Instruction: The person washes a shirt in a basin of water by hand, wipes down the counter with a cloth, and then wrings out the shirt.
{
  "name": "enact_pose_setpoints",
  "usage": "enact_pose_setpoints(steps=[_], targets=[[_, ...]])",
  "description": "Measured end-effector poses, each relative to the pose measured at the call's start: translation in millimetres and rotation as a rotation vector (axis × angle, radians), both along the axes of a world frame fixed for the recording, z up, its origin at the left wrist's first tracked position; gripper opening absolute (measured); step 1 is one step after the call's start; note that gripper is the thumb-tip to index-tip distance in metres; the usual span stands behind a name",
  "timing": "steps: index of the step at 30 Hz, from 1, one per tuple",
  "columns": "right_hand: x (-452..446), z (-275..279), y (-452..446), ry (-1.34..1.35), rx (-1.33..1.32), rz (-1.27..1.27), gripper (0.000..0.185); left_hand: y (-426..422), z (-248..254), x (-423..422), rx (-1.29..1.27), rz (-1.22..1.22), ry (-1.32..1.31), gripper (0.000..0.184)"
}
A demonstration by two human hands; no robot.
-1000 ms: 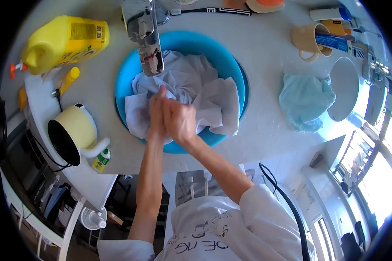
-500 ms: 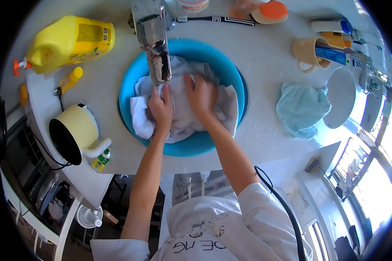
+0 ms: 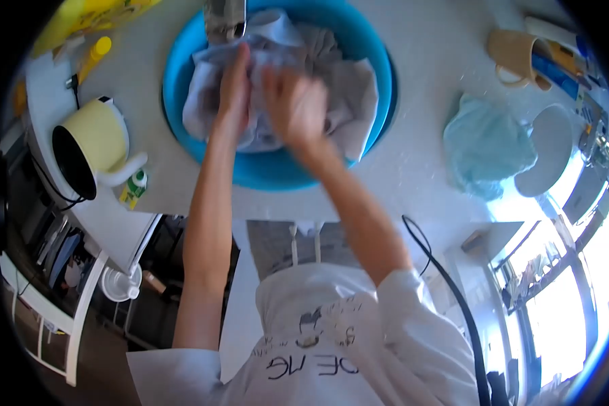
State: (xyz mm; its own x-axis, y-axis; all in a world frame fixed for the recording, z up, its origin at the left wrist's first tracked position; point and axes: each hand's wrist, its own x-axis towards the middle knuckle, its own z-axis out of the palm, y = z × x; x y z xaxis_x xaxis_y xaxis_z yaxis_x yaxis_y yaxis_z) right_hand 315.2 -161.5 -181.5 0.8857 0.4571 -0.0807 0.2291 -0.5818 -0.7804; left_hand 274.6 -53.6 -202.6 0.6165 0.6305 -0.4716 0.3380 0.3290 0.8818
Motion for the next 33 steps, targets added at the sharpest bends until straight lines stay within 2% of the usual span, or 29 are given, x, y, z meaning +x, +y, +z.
enact_pose_setpoints(steps=[1,2,5,6,8,9,10,12,13,14,16,17,18,19,21,22,24,25,26,28,31,32,33], targets=[[-16.9,10.1,-1.6,0.008,0.144,0.019,0.035,-8.1,13.9,1.1,-0.079,-0.016,0.015,0.041],[-22.3,26.1,0.5,0.002,0.068,0.035,0.033,-16.1,21.8,1.2,-0.162,-0.039,0.036,0.041],[6.5,-26.6,7.2,0.141,0.032,-0.022,0.029,-58.5,23.6,-19.6,-0.172,0.089,0.053,0.038],[8.4,-29.7,5.1,0.061,0.096,0.068,0.023,-57.8,21.0,-28.2,-0.195,0.076,0.079,0.038],[-17.1,-9.9,1.8,-0.017,0.019,0.167,0.021,-30.1,-0.9,-29.7,-0.305,-0.025,0.078,0.034],[-31.4,15.7,8.4,0.04,0.07,0.018,0.026,-10.4,-2.5,-21.2,-0.502,-0.04,0.095,0.031],[-25.3,0.4,10.0,0.019,0.067,0.01,0.026,-16.9,-1.3,-18.0,-0.504,-0.053,0.077,0.031],[-16.0,-34.6,11.9,-0.473,-0.314,0.087,0.032,-48.9,30.0,-23.2,-0.301,0.162,0.102,0.031],[4.2,-10.4,20.6,0.309,0.066,-0.204,0.036,-54.0,45.5,-22.3,-0.367,0.155,0.097,0.031],[-10.2,1.9,24.0,0.301,0.079,-0.208,0.036,-39.0,34.2,-29.1,-0.356,0.147,0.088,0.031],[-42.7,18.5,24.5,0.055,0.029,-0.114,0.038,-5.7,-5.4,-37.7,-0.57,0.024,0.007,0.033],[-42.0,13.7,28.4,0.096,0.077,-0.197,0.04,-7.1,16.2,-25.6,-0.361,-0.024,0.116,0.038],[-33.4,10.3,26.6,0.094,0.078,-0.189,0.04,-16.5,24.1,-28.3,-0.361,-0.016,0.113,0.038],[-15.6,2.6,24.0,0.116,0.031,-0.181,0.039,-23.9,27.7,-31.2,-0.235,-0.046,0.084,0.041],[11.2,-10.9,15.9,0.101,-0.087,-0.214,0.034,-28.7,17.4,-31.7,0.026,-0.181,0.053,0.04],[9.2,-18.0,15.7,0.092,-0.084,-0.223,0.034,-25.6,5.0,-29.8,0.029,-0.19,0.043,0.04],[4.1,-34.1,14.2,-0.025,-0.08,-0.186,0.027,-25.4,-21.6,-16.5,0.783,-0.212,0.226,0.039],[2.6,-39.3,14.2,-0.106,-0.175,-0.154,0.022,-27.6,-27.8,-13.1,0.85,-0.159,0.163,0.036],[1.3,-51.7,15.8,-0.176,-0.139,-0.212,0.023,-27.9,-30.6,-9.4,0.79,-0.195,0.27,0.035],[-2.7,-68.9,17.5,-0.255,-0.121,-0.288,0.023,-21.6,-39.1,-3.4,0.862,-0.303,0.268,0.036],[19.1,-61.2,27.8,-0.243,-0.183,-0.203,0.024,-6.0,-47.3,7.7,1.01,-0.376,0.339,0.036],[22.2,-54.0,28.1,-0.149,-0.208,-0.164,0.023,0.2,-44.0,5.9,1.025,-0.375,0.328,0.036],[23.9,-48.4,27.3,-0.055,-0.237,-0.128,0.022,4.0,-38.1,2.2,1.0,-0.311,0.207,0.035]])
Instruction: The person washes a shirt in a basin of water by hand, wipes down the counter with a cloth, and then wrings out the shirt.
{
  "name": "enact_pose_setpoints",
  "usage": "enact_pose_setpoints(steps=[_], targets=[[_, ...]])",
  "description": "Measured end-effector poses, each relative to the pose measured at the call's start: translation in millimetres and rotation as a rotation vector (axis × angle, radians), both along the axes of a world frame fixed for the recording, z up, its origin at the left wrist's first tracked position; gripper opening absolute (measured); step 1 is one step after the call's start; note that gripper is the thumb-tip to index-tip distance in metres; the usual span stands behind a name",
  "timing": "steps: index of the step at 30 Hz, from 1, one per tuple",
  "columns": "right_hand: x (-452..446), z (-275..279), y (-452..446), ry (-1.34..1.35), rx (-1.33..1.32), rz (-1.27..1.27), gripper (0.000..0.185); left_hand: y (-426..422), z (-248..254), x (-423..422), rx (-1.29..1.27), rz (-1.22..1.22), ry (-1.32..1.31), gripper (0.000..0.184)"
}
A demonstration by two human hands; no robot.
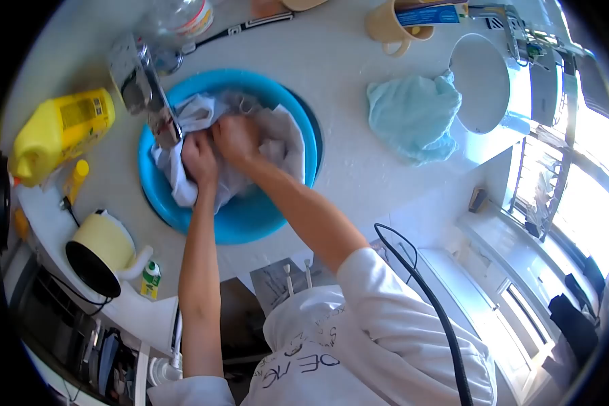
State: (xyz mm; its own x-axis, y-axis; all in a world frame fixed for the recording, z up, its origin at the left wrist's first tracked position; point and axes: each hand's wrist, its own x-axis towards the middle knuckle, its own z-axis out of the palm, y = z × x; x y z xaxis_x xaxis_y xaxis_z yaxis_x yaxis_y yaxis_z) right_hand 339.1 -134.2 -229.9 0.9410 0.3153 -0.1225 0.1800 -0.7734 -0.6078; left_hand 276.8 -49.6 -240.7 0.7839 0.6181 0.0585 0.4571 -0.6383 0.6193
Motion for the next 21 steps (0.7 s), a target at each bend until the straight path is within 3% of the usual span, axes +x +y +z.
enact_pose_setpoints(steps=[1,3,4,7,9,10,12,13,15,17,18,19,21], targets=[[0.0,8.0,-1.7,-0.018,0.002,-0.015,0.022,0.3,4.5,0.5,-0.052,-0.001,-0.132,0.034],[-10.9,12.9,-10.3,-0.082,0.213,-0.085,0.017,-6.5,8.7,-6.9,0.081,-0.003,-0.043,0.029],[-18.4,5.5,-8.8,-0.124,0.225,-0.134,0.016,-10.1,10.5,-5.8,0.198,-0.089,-0.018,0.03],[-28.6,-5.7,-6.7,-0.183,0.164,-0.15,0.017,-12.7,-6.1,-8.5,0.216,-0.097,0.154,0.034],[-23.6,-7.8,-4.2,-0.147,0.167,-0.079,0.018,-4.7,-2.5,-7.1,0.254,-0.115,0.102,0.032],[-19.4,-5.0,-2.4,-0.108,0.154,-0.004,0.019,0.8,-0.2,-7.7,0.045,-0.084,0.063,0.032],[-22.2,8.3,1.3,0.144,0.307,-0.16,0.024,9.0,1.0,0.5,-0.46,0.007,-0.063,0.035],[-29.5,27.6,-4.5,0.143,0.308,-0.124,0.025,3.9,13.3,16.3,-0.444,0.0,-0.096,0.035],[-52.6,70.0,-12.4,0.128,0.342,-0.051,0.03,-8.8,48.8,19.2,-1.135,0.415,-0.132,0.033],[-53.3,56.3,-9.6,0.115,0.435,-0.093,0.033,1.3,-3.2,-28.5,-0.887,0.242,0.01,0.034],[-37.5,49.1,-9.6,0.236,0.438,-0.204,0.032,-29.3,39.5,-28.6,-1.111,0.274,-0.134,0.033],[-22.4,28.7,-9.1,0.216,0.433,-0.252,0.033,-29.1,39.9,-27.3,-1.101,0.282,-0.136,0.033],[-31.9,45.9,-5.9,0.151,0.497,-0.173,0.032,-26.8,38.3,-28.8,-1.206,0.362,-0.027,0.033]])
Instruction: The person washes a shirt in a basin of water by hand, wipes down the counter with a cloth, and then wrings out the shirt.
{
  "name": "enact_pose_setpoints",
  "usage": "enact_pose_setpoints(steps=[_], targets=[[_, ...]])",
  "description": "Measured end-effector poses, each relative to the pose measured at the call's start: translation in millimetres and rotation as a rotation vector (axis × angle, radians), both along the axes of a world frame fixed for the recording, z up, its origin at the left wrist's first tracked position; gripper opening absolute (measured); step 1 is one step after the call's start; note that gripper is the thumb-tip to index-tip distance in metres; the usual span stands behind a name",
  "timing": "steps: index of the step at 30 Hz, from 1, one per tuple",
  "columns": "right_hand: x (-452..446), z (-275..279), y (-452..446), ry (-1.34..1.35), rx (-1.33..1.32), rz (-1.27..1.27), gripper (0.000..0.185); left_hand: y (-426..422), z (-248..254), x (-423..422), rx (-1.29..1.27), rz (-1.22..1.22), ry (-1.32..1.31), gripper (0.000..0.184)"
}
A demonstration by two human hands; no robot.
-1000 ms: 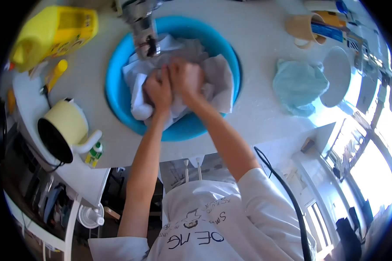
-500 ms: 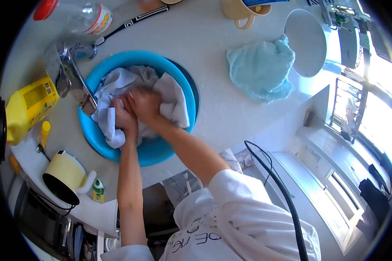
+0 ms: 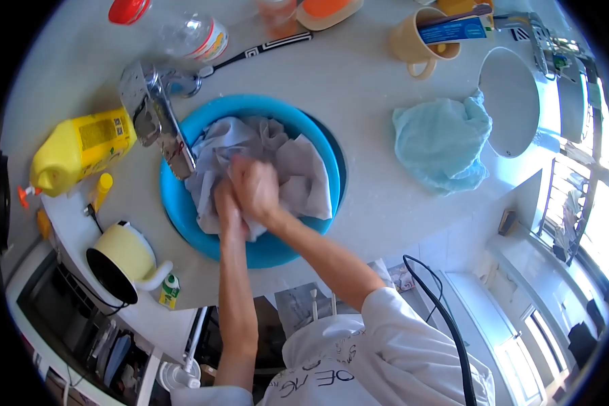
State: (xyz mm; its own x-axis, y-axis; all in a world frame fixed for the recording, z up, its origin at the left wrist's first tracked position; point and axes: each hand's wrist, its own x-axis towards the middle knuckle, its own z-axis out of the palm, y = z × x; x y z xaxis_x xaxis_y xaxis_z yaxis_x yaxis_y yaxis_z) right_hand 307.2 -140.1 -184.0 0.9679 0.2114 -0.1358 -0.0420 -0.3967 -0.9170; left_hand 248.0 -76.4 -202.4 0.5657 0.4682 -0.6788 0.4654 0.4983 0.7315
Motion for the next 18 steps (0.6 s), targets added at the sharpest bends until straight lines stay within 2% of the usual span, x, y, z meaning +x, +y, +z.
enact_pose_setpoints(steps=[1,3,4,6,7,8,10,11,12,13,14,15,16,18], targets=[[-19.0,14.3,1.7,-0.01,-0.012,0.017,0.032,1.7,-7.7,-7.7,0.003,0.021,0.006,0.033],[-27.2,25.6,1.8,-0.067,-0.011,0.008,0.036,12.1,-28.5,-16.8,0.544,-0.274,-0.35,0.033],[-14.6,31.1,2.1,-0.073,-0.001,0.009,0.036,6.2,-10.0,-4.8,0.555,-0.274,-0.354,0.033],[2.0,43.6,-2.1,0.254,-0.044,-0.076,0.037,-20.0,39.3,4.7,-0.072,0.045,-0.034,0.033],[-0.9,22.2,-7.6,0.104,-0.104,-0.001,0.035,-16.8,53.2,13.5,-0.123,0.064,0.068,0.033],[-26.0,14.8,-11.3,-0.009,-0.12,0.099,0.038,-10.4,46.4,9.5,-0.124,0.065,0.053,0.033],[-35.2,32.1,-13.0,-0.104,-0.092,-0.033,0.041,1.7,52.1,11.9,-0.388,-0.037,-0.021,0.033],[-27.1,25.1,-15.9,-0.108,-0.092,-0.038,0.041,-14.8,57.1,8.0,-0.33,0.109,0.104,0.034],[-11.0,9.2,-18.9,0.008,-0.135,-0.014,0.039,-13.3,54.1,4.5,-0.326,0.101,0.102,0.034],[2.3,-0.9,-20.1,0.131,-0.175,0.021,0.038,-10.6,46.4,-5.8,-0.165,-0.022,0.029,0.035],[9.7,-3.9,-17.2,0.025,-0.163,0.028,0.033,-5.6,39.3,-17.2,-0.001,-0.146,-0.037,0.038],[8.7,1.5,-12.4,-0.042,-0.114,0.045,0.031,3.1,26.7,-11.4,0.189,-0.155,-0.04,0.04],[12.3,4.1,-7.2,-0.119,-0.065,0.067,0.03,5.7,13.2,2.9,0.198,-0.153,-0.047,0.04],[14.0,-5.5,-2.7,-0.141,-0.127,0.088,0.028,3.4,-10.6,21.0,0.777,-0.195,-0.264,0.04]])
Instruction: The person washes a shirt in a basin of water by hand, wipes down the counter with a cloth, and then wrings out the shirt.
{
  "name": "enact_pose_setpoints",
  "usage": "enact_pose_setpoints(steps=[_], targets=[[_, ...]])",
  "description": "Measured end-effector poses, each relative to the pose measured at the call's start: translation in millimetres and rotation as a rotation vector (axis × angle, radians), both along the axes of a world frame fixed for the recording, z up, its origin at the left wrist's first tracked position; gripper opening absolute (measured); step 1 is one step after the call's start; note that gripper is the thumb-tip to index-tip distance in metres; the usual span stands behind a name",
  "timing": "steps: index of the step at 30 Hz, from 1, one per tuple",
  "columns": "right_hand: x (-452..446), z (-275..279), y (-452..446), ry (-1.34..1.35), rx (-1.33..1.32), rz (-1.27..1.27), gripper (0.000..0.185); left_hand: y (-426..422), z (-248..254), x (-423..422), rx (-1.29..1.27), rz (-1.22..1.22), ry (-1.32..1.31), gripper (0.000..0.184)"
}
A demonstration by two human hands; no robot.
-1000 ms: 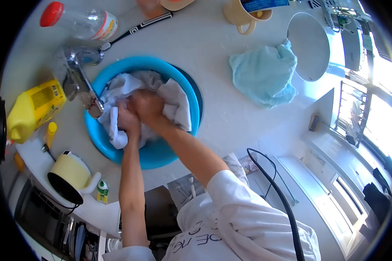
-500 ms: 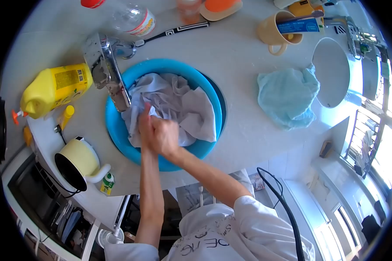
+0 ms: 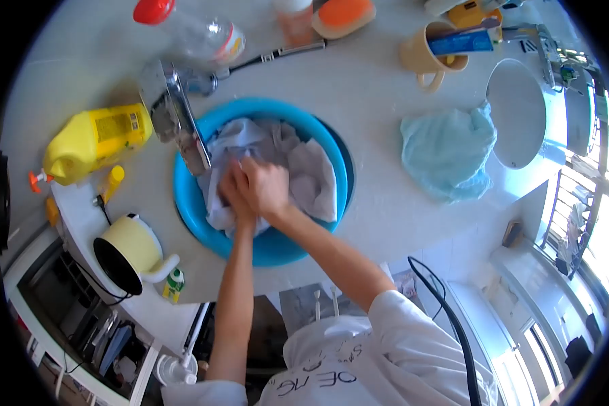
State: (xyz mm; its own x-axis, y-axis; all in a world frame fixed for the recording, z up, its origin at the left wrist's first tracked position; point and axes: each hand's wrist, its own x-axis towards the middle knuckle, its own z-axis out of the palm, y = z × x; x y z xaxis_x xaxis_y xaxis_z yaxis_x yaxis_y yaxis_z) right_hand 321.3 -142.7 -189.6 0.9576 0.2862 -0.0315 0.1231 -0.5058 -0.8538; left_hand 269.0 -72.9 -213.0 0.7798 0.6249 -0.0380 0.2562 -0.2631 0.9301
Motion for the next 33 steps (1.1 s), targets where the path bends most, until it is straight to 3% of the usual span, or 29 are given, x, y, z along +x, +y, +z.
enact_pose_setpoints(steps=[3,6,7,8,10,14,15,17,19,20,21,23,25,26,28,30,31,32,33], targets=[[-2.8,-26.9,-2.7,-0.001,-0.159,-0.034,0.023,5.0,-10.1,16.5,0.292,-0.087,0.261,0.042],[8.3,-29.8,5.2,-0.012,-0.244,-0.021,0.021,15.1,-19.2,21.1,0.463,-0.088,0.344,0.036],[9.9,-27.3,4.8,0.043,-0.284,0.008,0.02,17.9,-15.5,22.3,0.346,-0.085,0.415,0.032],[10.6,-25.7,3.0,0.036,-0.285,0.005,0.02,16.8,-13.2,23.2,0.345,-0.086,0.407,0.032],[9.0,-27.5,0.1,-0.05,-0.148,0.025,0.016,12.6,-1.9,20.1,0.305,-0.054,0.099,0.026],[-1.1,-50.1,-2.1,-0.205,-0.191,0.01,0.013,3.8,-22.2,-1.3,0.457,-0.069,0.166,0.023],[-0.8,-57.8,-0.1,-0.23,-0.203,0.043,0.012,1.0,-26.3,1.3,0.365,-0.02,0.082,0.024],[-12.1,-53.1,-0.7,-0.265,-0.209,0.083,0.011,4.1,-19.8,-10.9,0.277,-0.037,0.176,0.024],[-4.5,-40.7,1.8,-0.005,-0.233,0.119,0.014,29.0,-32.9,-3.2,0.08,-0.107,0.284,0.03],[-5.2,-27.3,2.8,-0.048,-0.231,0.099,0.014,36.0,-30.3,8.8,0.089,-0.119,0.24,0.03],[-21.6,-6.6,0.5,-0.036,-0.189,0.096,0.018,38.4,-26.6,8.8,-0.169,-0.096,0.283,0.032],[-45.5,12.3,-0.6,0.038,-0.145,0.138,0.023,25.1,18.6,1.3,-0.636,0.138,0.392,0.033],[-25.8,2.1,4.1,0.163,-0.06,0.033,0.031,-9.1,23.3,-19.0,-0.689,0.236,0.316,0.031],[-18.0,-24.5,8.5,0.078,-0.121,-0.069,0.026,-21.9,24.4,-22.5,-0.73,0.312,0.215,0.029],[-19.2,16.5,8.9,0.236,-0.14,0.024,0.027,-20.8,38.6,-29.4,-0.845,0.479,0.199,0.029],[-54.7,27.8,3.8,0.125,-0.125,0.177,0.03,16.4,-4.7,-52.2,-1.298,0.23,0.014,0.035],[-52.4,28.2,4.4,0.088,0.003,0.115,0.032,26.1,-8.0,-50.6,-1.498,-0.14,-0.252,0.034],[-41.6,24.0,2.4,0.086,0.003,0.117,0.032,13.8,-9.2,-54.6,-1.497,-0.14,-0.255,0.034],[-18.9,20.6,2.2,0.225,-0.037,0.068,0.031,-11.7,36.1,-29.4,-1.225,0.115,0.004,0.03]])
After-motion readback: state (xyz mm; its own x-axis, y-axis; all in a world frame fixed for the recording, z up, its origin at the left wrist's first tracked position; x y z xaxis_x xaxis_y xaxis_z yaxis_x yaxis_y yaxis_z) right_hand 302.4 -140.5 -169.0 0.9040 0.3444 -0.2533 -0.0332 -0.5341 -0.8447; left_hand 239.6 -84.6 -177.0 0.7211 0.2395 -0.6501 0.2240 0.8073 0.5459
